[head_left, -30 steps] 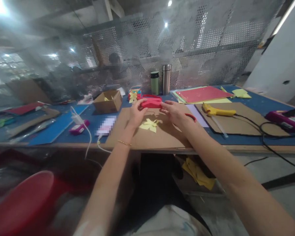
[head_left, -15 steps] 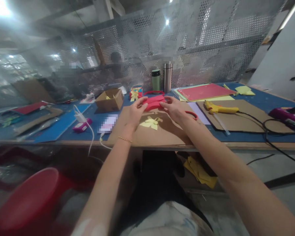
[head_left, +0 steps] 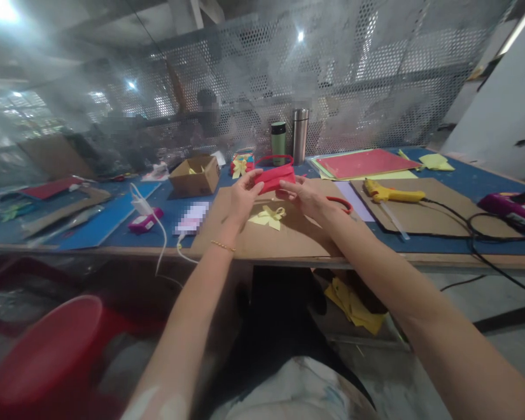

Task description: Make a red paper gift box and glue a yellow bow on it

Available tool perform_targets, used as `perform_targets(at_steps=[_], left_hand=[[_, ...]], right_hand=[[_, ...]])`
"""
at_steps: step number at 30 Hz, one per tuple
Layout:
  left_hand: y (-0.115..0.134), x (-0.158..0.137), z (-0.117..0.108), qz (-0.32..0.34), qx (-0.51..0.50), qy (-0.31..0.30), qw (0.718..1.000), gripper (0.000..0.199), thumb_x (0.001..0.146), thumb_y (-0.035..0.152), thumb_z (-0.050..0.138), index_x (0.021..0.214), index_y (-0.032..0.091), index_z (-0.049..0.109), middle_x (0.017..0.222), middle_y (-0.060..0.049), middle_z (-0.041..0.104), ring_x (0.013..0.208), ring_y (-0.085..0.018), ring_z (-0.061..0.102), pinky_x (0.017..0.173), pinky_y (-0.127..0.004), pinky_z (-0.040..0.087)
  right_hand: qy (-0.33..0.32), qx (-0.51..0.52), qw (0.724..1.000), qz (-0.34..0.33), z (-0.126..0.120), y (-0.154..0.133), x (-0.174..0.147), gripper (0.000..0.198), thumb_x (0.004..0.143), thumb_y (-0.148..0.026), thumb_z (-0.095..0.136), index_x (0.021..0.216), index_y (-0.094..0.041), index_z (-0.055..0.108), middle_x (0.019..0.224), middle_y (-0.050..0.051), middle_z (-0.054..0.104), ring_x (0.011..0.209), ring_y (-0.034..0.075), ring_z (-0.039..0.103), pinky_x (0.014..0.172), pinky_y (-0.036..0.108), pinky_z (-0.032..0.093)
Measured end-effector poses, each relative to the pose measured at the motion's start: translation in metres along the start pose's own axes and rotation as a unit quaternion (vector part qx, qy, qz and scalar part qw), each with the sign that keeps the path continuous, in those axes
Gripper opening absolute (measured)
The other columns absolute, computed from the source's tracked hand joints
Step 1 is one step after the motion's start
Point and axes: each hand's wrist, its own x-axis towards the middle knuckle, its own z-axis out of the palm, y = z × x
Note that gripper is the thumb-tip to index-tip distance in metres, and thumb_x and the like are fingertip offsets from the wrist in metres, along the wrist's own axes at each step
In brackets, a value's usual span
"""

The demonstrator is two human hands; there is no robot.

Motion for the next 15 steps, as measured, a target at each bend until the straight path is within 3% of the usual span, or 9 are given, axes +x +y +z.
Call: perform_targets(at_steps=[4, 15], left_hand=[[0.004, -0.002, 0.004, 0.029, 0.033, 0.007, 0.999, 0.034, 0.092, 0.017, 0.073, 0.125, 0.023, 0.076, 0.133, -0.01, 0.076, 0.122, -0.025, 0.071, 0.115, -0.047, 0.055], [0.008, -0.002, 0.008, 0.021, 0.038, 0.004, 0.999, 0.035, 0.088, 0.013, 0.075, 0.122, 0.024, 0.077, 0.132, -0.008, 0.077, 0.124, -0.026, 0.07, 0.114, -0.047, 0.054]], right_hand=[[-0.045, 0.01, 0.998, 0.031, 0.007, 0.005, 0.001, 0.043, 0.066, -0.05, 0.094, 0.094, -0.025, 0.074, 0.094, 0.004, 0.079, 0.09, 0.023, 0.075, 0.093, 0.042, 0.062], [-0.003, -0.035, 0.999, 0.041, 0.013, -0.005, -0.007, 0.038, 0.067, -0.046, 0.094, 0.093, -0.028, 0.074, 0.111, 0.008, 0.083, 0.111, 0.03, 0.074, 0.103, 0.049, 0.06]])
